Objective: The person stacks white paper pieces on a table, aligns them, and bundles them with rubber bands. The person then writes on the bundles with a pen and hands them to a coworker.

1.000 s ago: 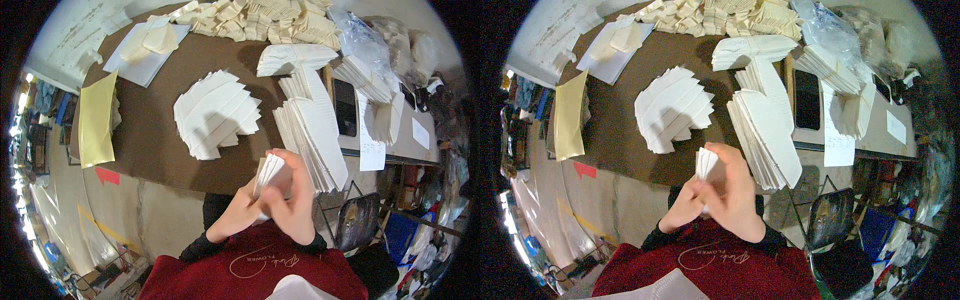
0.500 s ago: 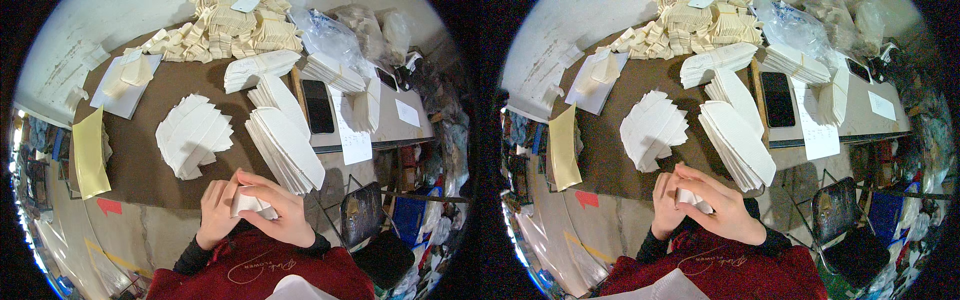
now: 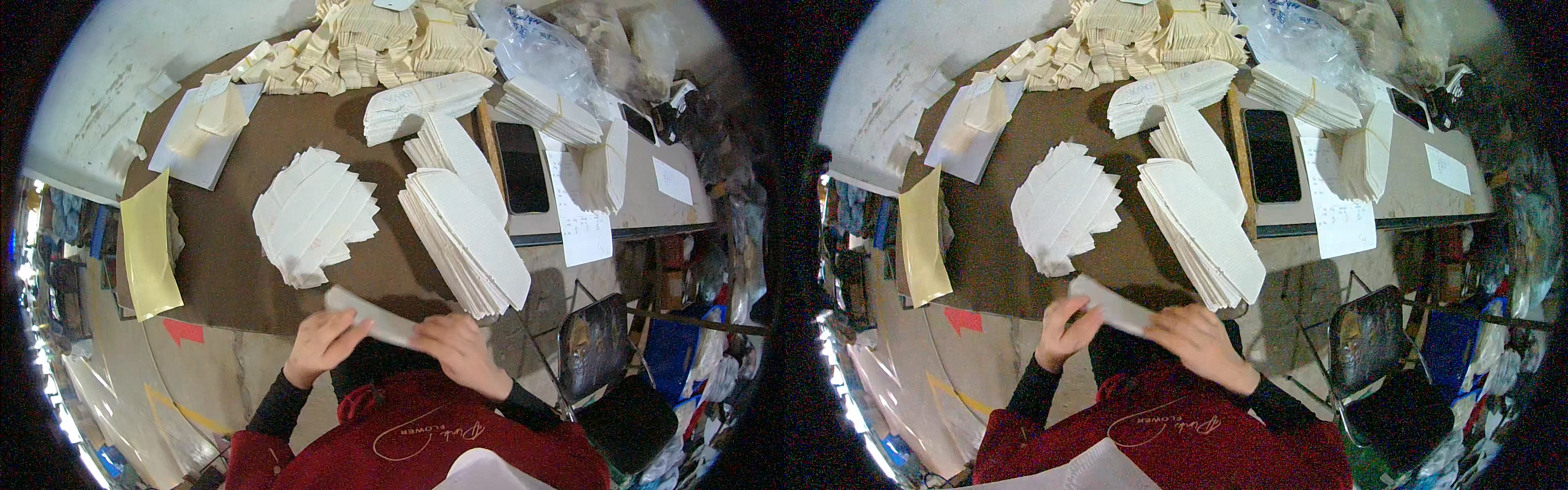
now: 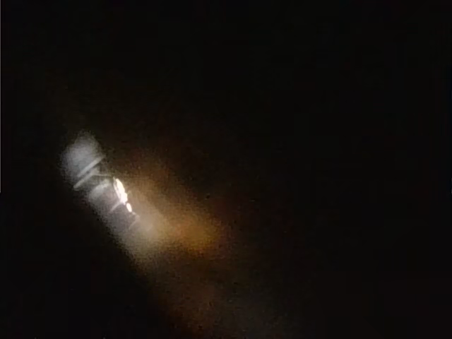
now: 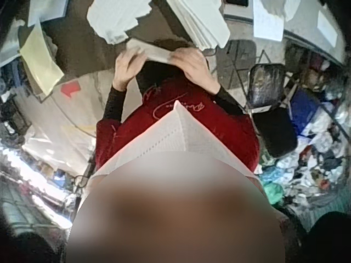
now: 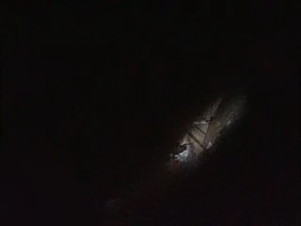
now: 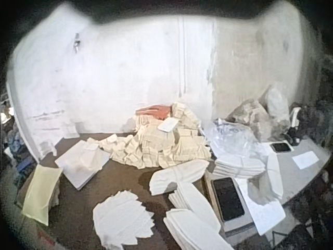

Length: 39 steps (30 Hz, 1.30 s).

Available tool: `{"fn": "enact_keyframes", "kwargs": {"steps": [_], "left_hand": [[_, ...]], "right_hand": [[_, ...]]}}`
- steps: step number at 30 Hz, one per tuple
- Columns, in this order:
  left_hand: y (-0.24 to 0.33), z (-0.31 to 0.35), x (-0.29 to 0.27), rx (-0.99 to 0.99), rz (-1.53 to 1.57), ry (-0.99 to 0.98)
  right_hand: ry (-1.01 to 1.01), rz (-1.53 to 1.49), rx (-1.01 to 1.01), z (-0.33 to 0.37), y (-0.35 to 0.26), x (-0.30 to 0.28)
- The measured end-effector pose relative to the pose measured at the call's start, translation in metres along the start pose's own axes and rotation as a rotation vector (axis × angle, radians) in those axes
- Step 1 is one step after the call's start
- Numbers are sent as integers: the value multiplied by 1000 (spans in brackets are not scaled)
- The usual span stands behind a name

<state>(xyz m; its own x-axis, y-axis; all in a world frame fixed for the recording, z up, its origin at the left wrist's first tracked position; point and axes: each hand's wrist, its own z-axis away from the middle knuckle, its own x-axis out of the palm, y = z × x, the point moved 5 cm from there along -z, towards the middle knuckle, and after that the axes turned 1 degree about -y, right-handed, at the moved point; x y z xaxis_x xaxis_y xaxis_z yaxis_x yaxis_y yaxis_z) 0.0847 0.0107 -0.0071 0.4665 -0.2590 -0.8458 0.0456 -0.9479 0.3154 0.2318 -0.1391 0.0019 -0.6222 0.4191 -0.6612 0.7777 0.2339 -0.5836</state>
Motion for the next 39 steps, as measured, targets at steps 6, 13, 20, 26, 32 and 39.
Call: {"fn": "enact_keyframes", "kwargs": {"steps": [6, 13, 20, 26, 32, 39], "left_hand": [[-18, -6, 11, -89, 114, -63], [-14, -18, 7, -152, 87, -110], [-21, -22, 8, -106, 150, -88], [-13, -19, -5, -15, 51, -139], [-7, -13, 16, -56, -7, -100], [-12, -9, 13, -154, 264, -205]], "right_hand": [[-122, -5, 364, 15, 7, 9], [-172, 291, 383, -6, 1, 25], [-153, 375, 289, 5, 3, 40], [-52, 103, 205, -3, 2, 27], [-69, 274, 295, -3, 10, 24], [-237, 66, 248, -10, -6, 2]]}}
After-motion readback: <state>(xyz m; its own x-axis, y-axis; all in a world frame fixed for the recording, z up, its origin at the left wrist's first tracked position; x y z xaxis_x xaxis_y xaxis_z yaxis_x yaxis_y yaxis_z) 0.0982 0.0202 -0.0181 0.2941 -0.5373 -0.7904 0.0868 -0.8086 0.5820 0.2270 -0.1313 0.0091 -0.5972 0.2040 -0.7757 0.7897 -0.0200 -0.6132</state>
